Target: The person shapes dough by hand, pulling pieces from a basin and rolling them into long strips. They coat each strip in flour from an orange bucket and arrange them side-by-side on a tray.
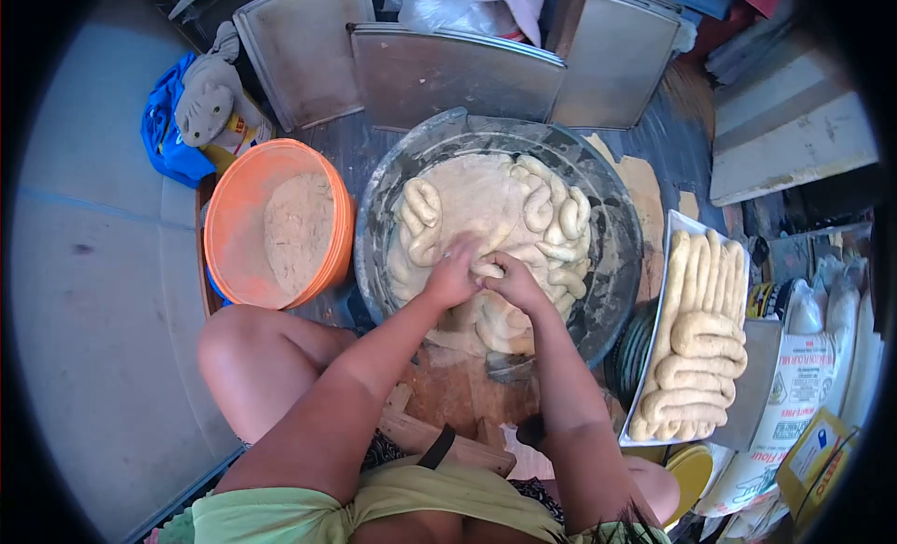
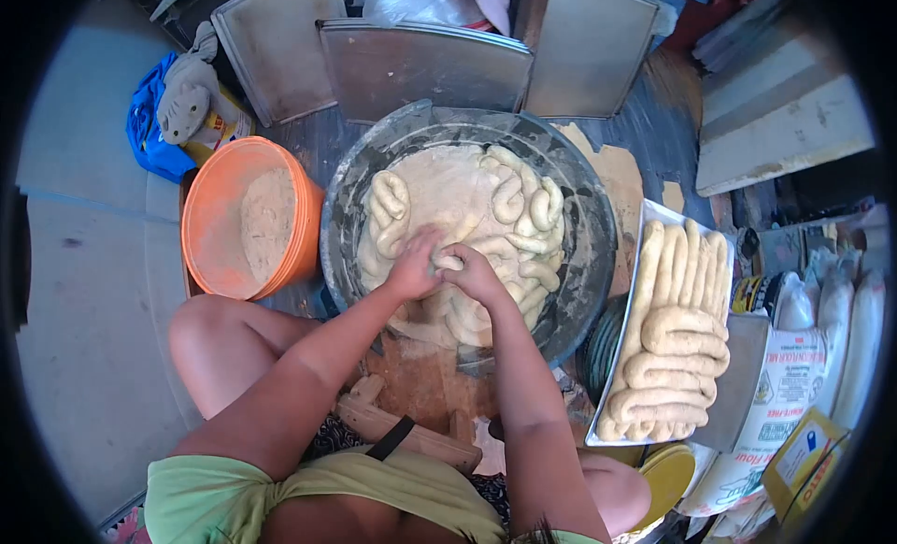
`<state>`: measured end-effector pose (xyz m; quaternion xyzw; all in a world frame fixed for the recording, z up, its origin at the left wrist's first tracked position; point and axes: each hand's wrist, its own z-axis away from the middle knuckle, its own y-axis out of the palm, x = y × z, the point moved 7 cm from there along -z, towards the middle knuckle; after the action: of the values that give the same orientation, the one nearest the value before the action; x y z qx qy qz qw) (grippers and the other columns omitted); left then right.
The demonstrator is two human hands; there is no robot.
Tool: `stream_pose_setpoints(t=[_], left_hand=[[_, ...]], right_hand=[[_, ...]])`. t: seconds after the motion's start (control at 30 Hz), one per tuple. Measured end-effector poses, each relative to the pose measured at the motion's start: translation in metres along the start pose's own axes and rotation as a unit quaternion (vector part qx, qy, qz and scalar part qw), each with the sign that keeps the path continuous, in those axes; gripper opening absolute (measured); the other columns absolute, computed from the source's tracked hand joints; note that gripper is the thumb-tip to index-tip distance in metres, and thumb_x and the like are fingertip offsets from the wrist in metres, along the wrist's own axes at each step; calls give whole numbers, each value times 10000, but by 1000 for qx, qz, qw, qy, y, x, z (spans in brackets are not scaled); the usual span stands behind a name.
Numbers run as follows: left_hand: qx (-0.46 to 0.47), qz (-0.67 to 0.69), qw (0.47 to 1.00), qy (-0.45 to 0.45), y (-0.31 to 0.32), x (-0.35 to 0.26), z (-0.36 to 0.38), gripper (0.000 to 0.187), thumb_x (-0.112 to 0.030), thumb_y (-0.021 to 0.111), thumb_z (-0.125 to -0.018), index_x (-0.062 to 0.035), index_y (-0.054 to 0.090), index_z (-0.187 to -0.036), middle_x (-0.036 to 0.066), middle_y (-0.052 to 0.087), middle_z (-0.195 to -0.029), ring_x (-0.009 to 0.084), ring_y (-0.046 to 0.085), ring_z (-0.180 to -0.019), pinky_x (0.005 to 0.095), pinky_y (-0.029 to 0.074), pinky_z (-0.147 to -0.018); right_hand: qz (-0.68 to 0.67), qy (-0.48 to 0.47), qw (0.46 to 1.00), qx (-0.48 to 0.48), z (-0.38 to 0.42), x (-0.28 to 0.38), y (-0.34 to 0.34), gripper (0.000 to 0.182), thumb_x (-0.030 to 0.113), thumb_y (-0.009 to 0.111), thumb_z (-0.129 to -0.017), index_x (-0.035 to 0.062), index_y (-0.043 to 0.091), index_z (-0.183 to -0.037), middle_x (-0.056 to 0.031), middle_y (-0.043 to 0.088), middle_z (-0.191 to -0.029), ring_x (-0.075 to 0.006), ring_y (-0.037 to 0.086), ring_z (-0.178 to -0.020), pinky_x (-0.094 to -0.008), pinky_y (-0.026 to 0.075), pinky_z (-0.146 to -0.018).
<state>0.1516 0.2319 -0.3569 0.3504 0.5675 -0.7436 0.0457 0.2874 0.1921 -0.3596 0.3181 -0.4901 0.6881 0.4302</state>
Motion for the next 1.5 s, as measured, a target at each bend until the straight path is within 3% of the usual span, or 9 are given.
stream_pose_setpoints(t=[0.2,0.27,0.47,0.53,0.7,0.83,1.07,1.4,1.5], left_hand=[[62,491,869,11,-116,-167,-3,303,-152,681,-753,-7,566,-992,72,622,-775,164,594,-609,288,481,-539],[34,643,764,34,-182,-215,16,223,-140,666,-791,-10,562,-940,27,559,-670,91,520,-535,253,441,-466],[124,803,477,334,-394,-277,128,60,-120,526,-807,-92,482,-839,-20,415,-660,102,407,-578,275,372,-635],[13,767,484,422,-454,-248,165,108,-145,537,-806,-68,467,-834,6,429,-699,120,418,-594,279,375,-642],[-266,673,643,251,-428,-170,168,354,-372,520,-902,-18,517,-879,60,527,-684,143,508,-578,292,458,-651],[127,601,787,54,-246,-170,128,668,-515,366,-929,104,596,-824,164,622,-707,153,549,-459,238,446,-419],[391,607,691,41,-124,-216,117,632,-516,374,-924,-12,333,-1303,180,587,-1118,168,581,-545,234,460,-470],[142,760,544,326,-228,-340,59,673,-480,417,-920,-29,233,-1385,152,328,-1390,184,577,-963,230,466,-547],[98,681,663,293,-208,-336,48,627,-366,513,-899,-56,260,-1382,115,498,-1206,183,570,-982,246,468,-587]], right_hand=[[-380,-189,843,-331,98,132,-126,426,214,688,-791,21,547,-1143,-76,525,-1153,-168,489,-1095,-325,401,-929],[-535,-200,807,-148,93,172,-112,346,236,661,-823,39,554,-1086,-57,557,-1099,-148,529,-985,-288,433,-822],[23,-195,977,-83,67,189,-7,374,275,694,-724,41,625,-1007,-135,633,-1016,-295,569,-1002,-389,430,-866],[260,-197,927,-186,64,124,24,301,271,663,-748,42,636,-942,-150,646,-944,-361,582,-880,-413,444,-828],[-314,17,949,-31,64,54,15,236,123,593,-771,32,588,-989,-107,638,-859,-220,618,-770,-295,497,-626],[-305,-41,950,55,126,144,-52,238,31,572,-760,26,545,-997,-88,605,-832,-141,608,-692,-249,473,-566],[-119,-184,971,-90,206,214,-144,451,72,672,-718,56,459,-1114,-81,574,-899,-116,568,-824,-245,460,-610],[-132,-71,978,-148,243,117,-269,421,128,724,-673,31,568,-1052,-25,577,-853,-109,549,-714,-254,456,-656],[1,-73,960,-272,289,121,-354,329,118,658,-702,34,582,-1011,-12,553,-847,-118,518,-815,-246,407,-730]])
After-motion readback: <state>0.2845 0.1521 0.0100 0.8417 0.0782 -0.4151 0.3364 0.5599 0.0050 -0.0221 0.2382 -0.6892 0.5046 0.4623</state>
